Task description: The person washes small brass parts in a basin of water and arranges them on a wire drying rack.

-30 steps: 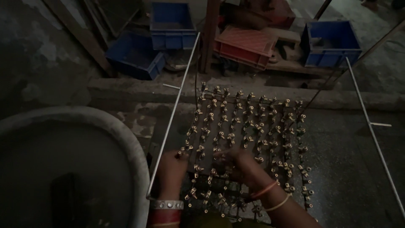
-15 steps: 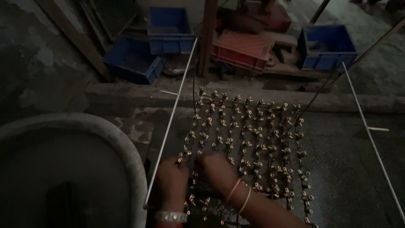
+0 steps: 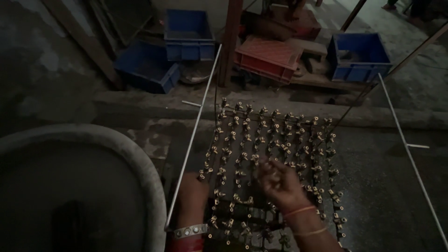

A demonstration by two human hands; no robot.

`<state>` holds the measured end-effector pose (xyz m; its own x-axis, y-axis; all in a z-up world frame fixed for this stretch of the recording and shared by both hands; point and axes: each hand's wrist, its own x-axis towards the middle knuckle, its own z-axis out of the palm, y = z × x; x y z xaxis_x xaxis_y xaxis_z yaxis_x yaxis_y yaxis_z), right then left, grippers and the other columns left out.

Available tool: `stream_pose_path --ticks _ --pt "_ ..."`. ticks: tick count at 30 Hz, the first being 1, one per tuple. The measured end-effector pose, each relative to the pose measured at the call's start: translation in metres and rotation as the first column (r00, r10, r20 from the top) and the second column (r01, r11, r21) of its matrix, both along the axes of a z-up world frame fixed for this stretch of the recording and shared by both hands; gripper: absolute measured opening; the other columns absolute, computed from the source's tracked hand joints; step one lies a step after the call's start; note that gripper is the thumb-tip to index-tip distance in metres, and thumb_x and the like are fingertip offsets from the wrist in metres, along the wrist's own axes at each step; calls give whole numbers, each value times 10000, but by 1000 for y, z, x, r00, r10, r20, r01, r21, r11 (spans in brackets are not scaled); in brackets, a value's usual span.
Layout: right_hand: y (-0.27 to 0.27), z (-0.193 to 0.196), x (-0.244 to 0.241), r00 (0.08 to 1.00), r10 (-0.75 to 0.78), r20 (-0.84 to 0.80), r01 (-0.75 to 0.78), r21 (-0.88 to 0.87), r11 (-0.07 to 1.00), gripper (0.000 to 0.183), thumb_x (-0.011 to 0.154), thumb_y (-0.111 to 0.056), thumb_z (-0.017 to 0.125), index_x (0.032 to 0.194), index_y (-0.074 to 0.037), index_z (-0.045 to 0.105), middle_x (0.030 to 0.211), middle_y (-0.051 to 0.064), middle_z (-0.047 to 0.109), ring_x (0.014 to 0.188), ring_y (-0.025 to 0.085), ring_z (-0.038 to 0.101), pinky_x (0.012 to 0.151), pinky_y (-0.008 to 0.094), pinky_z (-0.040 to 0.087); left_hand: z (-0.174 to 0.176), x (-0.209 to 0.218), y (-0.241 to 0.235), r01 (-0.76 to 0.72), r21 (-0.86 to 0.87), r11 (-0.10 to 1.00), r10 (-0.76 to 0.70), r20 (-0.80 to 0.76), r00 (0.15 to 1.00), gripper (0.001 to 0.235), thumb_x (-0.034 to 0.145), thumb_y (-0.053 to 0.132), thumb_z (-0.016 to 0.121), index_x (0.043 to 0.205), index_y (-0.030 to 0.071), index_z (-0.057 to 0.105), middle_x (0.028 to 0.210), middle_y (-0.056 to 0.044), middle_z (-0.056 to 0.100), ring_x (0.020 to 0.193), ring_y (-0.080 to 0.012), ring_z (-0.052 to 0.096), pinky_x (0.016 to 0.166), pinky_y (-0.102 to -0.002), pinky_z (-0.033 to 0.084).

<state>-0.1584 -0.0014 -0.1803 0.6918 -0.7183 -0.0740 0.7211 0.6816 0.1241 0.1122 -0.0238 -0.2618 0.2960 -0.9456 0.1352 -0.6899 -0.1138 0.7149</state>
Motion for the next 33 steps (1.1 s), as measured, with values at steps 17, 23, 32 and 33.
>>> stream_pose_path --ticks 17,23,32,33 --pt "-11 46 39 -64 -303 -951 -77 -298 951 198 877 -126 728 1055 -47 764 911 54 791 727 158 727 630 301 598 96 -20 -3 199 8 980 38 -988 -147 296 958 260 642 1167 78 745 809 51 626 602 -44 499 447 -196 292" --pt "-77 -50 57 -423 -832 -361 -754 -370 543 292 804 -260 812 1036 -86 782 929 168 773 753 338 744 715 424 601 35 -21 -35 -160 -256 953 -122 -811 573 200 988 171 694 1165 80 715 936 7 676 768 -90 578 653 -257 466" --pt "-86 -69 66 -444 -892 -85 -893 117 434 146 901 -157 645 915 -80 768 863 168 727 797 363 727 710 473 597 3 -8 -53 -4 -104 995 -33 -354 935 172 814 114 807 947 19 753 888 -141 757 808 -267 725 726 -388 572" --pt "-82 -57 68 -446 -891 -83 -892 117 436 146 901 -157 645 915 -80 768 863 168 727 797 363 727 710 473 597 9 -9 -55 -1 -105 994 -36 -354 935 172 814 114 807 947 19 753 888 -141 757 808 -267 725 726 -388 572"
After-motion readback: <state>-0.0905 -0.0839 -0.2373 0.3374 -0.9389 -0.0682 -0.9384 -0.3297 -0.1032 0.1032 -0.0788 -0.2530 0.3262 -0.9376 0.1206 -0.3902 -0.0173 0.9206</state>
